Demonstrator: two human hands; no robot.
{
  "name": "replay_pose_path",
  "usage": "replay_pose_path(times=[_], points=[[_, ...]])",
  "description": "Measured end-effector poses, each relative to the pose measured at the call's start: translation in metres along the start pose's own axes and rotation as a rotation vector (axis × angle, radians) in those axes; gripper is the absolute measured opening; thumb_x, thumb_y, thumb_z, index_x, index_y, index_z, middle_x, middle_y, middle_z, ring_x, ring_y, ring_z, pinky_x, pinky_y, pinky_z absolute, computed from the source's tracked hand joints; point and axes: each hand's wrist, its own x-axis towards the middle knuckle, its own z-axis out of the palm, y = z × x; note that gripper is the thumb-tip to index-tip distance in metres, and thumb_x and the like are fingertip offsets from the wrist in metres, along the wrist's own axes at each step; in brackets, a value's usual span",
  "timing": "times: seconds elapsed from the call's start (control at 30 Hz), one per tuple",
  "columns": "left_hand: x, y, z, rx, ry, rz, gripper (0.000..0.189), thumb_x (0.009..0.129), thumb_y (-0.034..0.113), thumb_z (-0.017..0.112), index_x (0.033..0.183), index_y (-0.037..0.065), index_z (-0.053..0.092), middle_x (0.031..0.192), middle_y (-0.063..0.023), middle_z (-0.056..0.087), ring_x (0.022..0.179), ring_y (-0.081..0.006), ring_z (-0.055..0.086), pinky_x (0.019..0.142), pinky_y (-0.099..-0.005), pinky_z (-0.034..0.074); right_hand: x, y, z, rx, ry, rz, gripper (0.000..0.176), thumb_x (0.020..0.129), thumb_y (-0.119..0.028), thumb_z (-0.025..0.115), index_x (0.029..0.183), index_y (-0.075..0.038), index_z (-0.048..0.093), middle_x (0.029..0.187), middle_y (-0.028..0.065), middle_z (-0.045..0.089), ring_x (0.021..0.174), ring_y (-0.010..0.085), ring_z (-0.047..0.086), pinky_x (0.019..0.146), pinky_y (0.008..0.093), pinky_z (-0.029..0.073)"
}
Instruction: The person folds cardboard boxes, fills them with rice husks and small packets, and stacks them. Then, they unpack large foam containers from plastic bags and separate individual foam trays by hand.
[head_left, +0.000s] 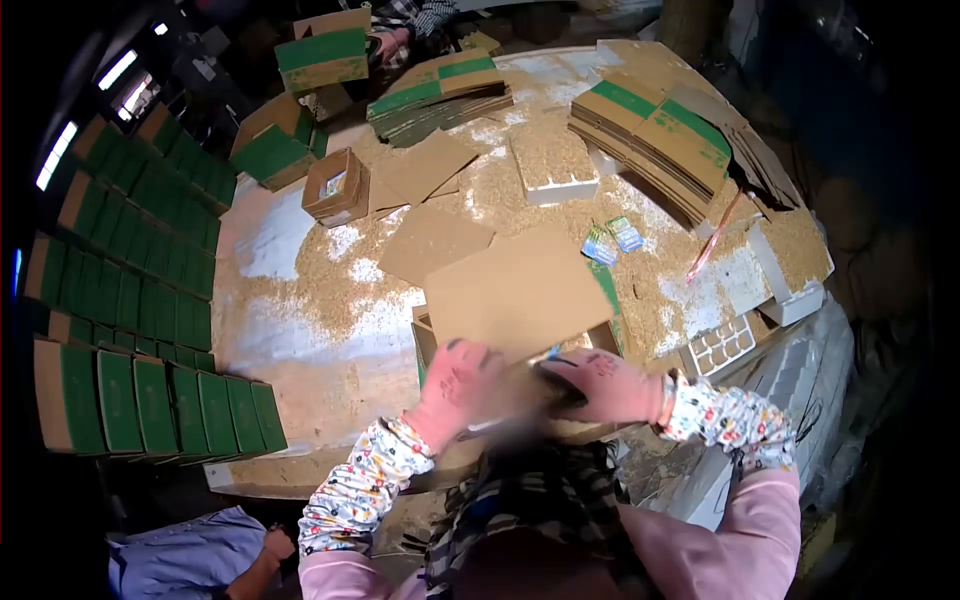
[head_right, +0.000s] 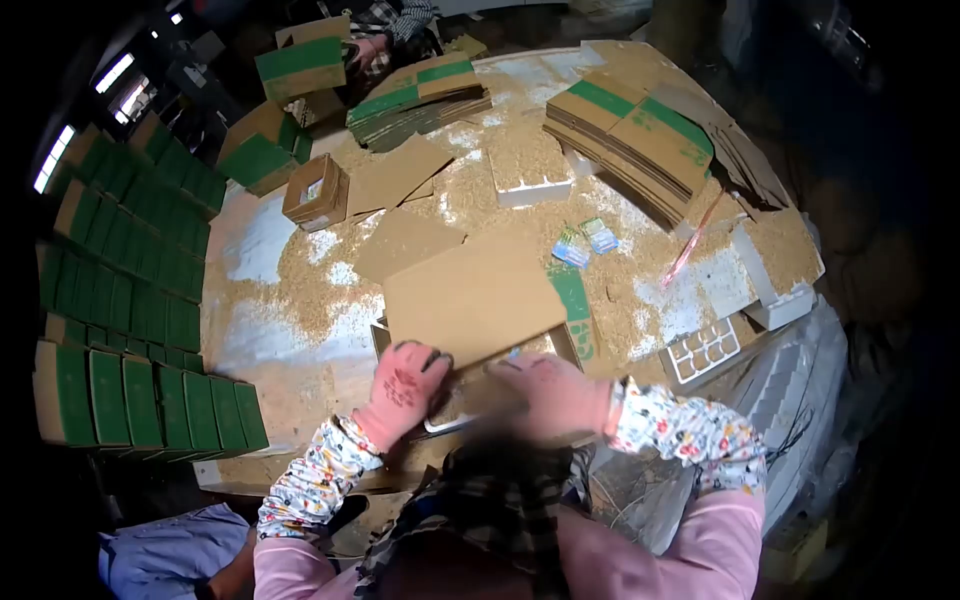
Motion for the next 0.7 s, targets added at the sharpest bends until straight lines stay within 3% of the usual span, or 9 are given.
replay_pose_path(times=[0.07,0.13,0.2,0.33,0.43,0.5,0.57,0.63,0.7], points=[[-0.012,0.023,0.02,-0.248,-0.298,0.027,0.027,0.08,0.034,0.06,0.095,0.013,0.065,0.084,-0.0094,0.061,0.079,-0.0313,0.061,0.07,-0.0431,0.048,-0.012,-0.038,-0.022,0.143,0.084,0.04,0.059,0.071,-0.03,0.069,0.121,-0.005,0.053,0.118,0.0173,0.054,0.112,0.0316,0.05,0.095,0.0393,0.04],[-0.041,0.003,0.118,-0.328,-0.12,0.284,0.029,0.08,0.039,0.058,0.095,0.016,0.066,0.082,-0.0075,0.061,0.078,-0.0315,0.061,0.071,-0.0461,0.048,0.009,-0.033,-0.003,-0.213,0.39,-0.026,0.063,0.073,-0.034,0.068,0.126,-0.005,0.05,0.122,0.0196,0.052,0.115,0.0356,0.048,0.097,0.0426,0.038],[-0.052,-0.022,0.194,-0.205,0.138,0.566,0.029,0.08,0.041,0.057,0.093,0.018,0.066,0.085,-0.0066,0.062,0.078,-0.0309,0.062,0.072,-0.0502,0.048,0.033,0.032,0.054,-0.573,0.248,0.042,0.069,0.076,-0.045,0.062,0.13,-0.005,0.044,0.123,0.0223,0.05,0.115,0.0397,0.047,0.096,0.0498,0.036],[-0.024,0.009,0.026,0.115,-0.243,-0.135,0.032,0.078,0.043,0.056,0.091,0.014,0.064,0.095,-0.01,0.061,0.091,-0.0271,0.059,0.081,-0.0576,0.041,0.053,0.014,0.012,-0.105,-0.191,0.444,0.055,0.083,-0.046,0.055,0.116,-0.004,0.05,0.112,0.0248,0.057,0.106,0.0373,0.055,0.088,0.0438,0.043],[-0.029,-0.009,0.075,0.109,-0.099,-0.021,0.037,0.08,0.044,0.053,0.094,0.012,0.064,0.099,-0.0134,0.06,0.096,-0.0264,0.056,0.088,-0.0546,0.04,0.04,0.041,-0.008,-0.089,0.578,0.013,0.03,0.083,-0.012,0.055,0.112,-0.002,0.057,0.111,0.0186,0.058,0.102,0.0366,0.055,0.09,0.041,0.044],[-0.016,-0.012,0.048,-0.31,0.23,-0.184,0.041,0.084,0.038,0.057,0.109,0.004,0.057,0.107,-0.0156,0.057,0.103,-0.0268,0.054,0.094,-0.0462,0.039,0.024,0.083,-0.039,-0.179,0.73,0.163,0.04,0.081,-0.006,0.059,0.12,-0.003,0.054,0.114,0.0178,0.056,0.097,0.0333,0.057,0.091,0.0395,0.044],[-0.043,-0.035,0.125,-0.992,0.481,-0.62,0.048,0.086,0.033,0.06,0.117,-0.001,0.05,0.112,-0.0166,0.056,0.106,-0.0267,0.053,0.097,-0.0411,0.038,0.012,0.143,-0.046,0.811,0.186,0.386,0.05,0.083,-0.011,0.064,0.128,0.001,0.045,0.117,0.0183,0.055,0.097,0.0252,0.058,0.087,0.0367,0.046],[-0.07,-0.041,0.173,-1.649,0.76,-1.078,0.056,0.087,0.028,0.064,0.125,-0.007,0.044,0.117,-0.0176,0.054,0.11,-0.0267,0.051,0.1,-0.0359,0.037,0.026,0.194,0.007,1.045,-0.16,0.411,0.069,0.084,-0.025,0.068,0.135,0.006,0.035,0.123,0.0202,0.053,0.099,0.0215,0.056,0.086,0.0353,0.046],[-0.044,-0.027,0.168,-0.853,0.25,-1.073,0.066,0.083,0.034,0.068,0.127,-0.008,0.042,0.126,-0.0212,0.051,0.113,-0.0248,0.051,0.092,-0.0338,0.043,0.056,0.179,0.039,0.199,-0.141,0.513,0.093,0.078,-0.051,0.068,0.139,0.008,0.028,0.129,0.0253,0.048,0.112,0.0306,0.051,0.1,0.0342,0.039]])
